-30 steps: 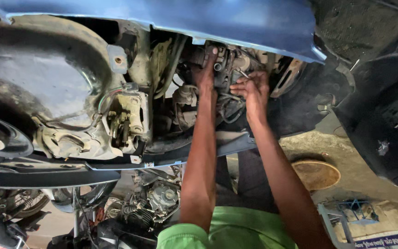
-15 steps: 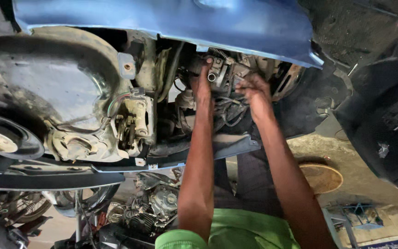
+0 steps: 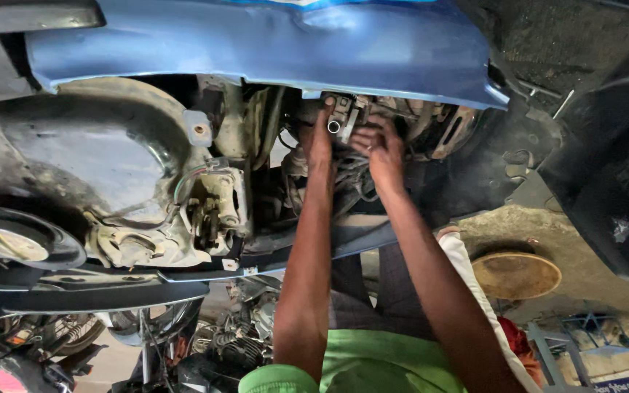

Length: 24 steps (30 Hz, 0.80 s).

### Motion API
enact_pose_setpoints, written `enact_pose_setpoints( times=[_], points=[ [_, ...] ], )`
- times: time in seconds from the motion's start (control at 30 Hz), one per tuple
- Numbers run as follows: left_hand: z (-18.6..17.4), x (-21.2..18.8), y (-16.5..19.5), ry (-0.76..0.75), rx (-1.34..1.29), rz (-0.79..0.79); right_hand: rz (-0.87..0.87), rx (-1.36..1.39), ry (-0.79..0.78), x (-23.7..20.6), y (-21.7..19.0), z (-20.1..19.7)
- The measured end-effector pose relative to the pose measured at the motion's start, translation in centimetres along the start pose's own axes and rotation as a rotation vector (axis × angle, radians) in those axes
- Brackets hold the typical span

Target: The person uses a wrench to loosen and remove bolts from a motorcycle engine component. They then detach a coiled wire and remove the part from the engine bay, placing it aside.

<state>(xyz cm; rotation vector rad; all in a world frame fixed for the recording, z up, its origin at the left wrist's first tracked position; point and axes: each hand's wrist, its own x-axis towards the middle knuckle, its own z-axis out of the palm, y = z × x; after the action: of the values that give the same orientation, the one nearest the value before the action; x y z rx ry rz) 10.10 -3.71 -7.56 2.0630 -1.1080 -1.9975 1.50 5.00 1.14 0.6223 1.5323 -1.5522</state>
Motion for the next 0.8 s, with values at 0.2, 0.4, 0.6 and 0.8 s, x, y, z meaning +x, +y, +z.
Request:
enact_pose_setpoints(
  times=[0.2,0.4,0.6,0.8],
  points=[
    [-0.2,-1.0,0.9,0.038,-0.005,-0.11,-0.178,0.189,0.215,-1.1,1.9,3.1],
    [-0.4,-1.2,2.4,0.069,0.214,-0.214,-0.027,0.449,0.332,0.8,2.5,5.4],
    [-0.7,-0.2,1.6,0.08,0.268,-0.325,-0.183,0.065,0.087,-1.1,2.9,6.1],
    [-1.3,0.2,0.0,0.141,0.222,-0.307,-0.096,-0.131,-0.062,0.5,2.1,4.6]
  ],
)
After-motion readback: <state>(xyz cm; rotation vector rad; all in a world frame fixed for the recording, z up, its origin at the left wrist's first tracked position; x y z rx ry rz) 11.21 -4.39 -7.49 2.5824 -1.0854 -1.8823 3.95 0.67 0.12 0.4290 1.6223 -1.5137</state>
